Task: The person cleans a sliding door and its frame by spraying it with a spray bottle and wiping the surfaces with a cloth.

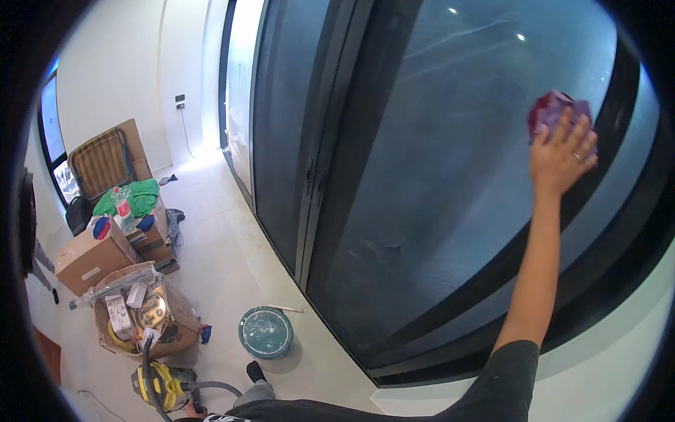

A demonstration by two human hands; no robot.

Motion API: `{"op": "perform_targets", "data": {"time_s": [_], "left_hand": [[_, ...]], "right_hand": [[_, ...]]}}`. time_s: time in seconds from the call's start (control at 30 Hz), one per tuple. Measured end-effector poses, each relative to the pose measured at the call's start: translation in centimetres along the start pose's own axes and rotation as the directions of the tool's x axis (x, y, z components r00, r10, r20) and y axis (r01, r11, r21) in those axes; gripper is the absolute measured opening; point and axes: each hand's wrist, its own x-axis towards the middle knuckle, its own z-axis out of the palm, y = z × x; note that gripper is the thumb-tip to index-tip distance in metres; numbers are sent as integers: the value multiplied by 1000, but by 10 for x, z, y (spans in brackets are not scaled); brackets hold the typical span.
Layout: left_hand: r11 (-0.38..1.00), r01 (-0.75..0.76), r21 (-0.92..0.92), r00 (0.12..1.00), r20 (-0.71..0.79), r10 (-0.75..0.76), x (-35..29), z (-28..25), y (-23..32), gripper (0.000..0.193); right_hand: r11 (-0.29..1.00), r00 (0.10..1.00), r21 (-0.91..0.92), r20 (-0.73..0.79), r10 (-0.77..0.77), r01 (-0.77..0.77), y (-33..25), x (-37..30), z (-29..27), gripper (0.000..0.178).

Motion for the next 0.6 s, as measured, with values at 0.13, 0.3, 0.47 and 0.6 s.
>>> {"op": "perform_targets", "data": {"time_s": [0.13, 0.3, 0.47, 0.6], "left_hand": [[996, 83, -36, 996, -12, -84, 42, 4, 4, 72], [985, 138, -108, 983, -108, -149, 102, -3, -4, 71], [988, 93, -123, 975, -188, -115, 171, -18, 2, 69], [978, 102, -184, 976, -174, -134, 184, -48, 44, 65]], "right_hand": [[957, 981, 222, 13, -195, 187, -115, 2, 11, 65], [988, 985, 99, 112, -129, 119, -199, 80, -12, 65], [1000, 985, 13, 168, -28, 27, -270, 139, -20, 63], [979, 971, 110, 148, -187, 171, -358, 120, -28, 62]]}}
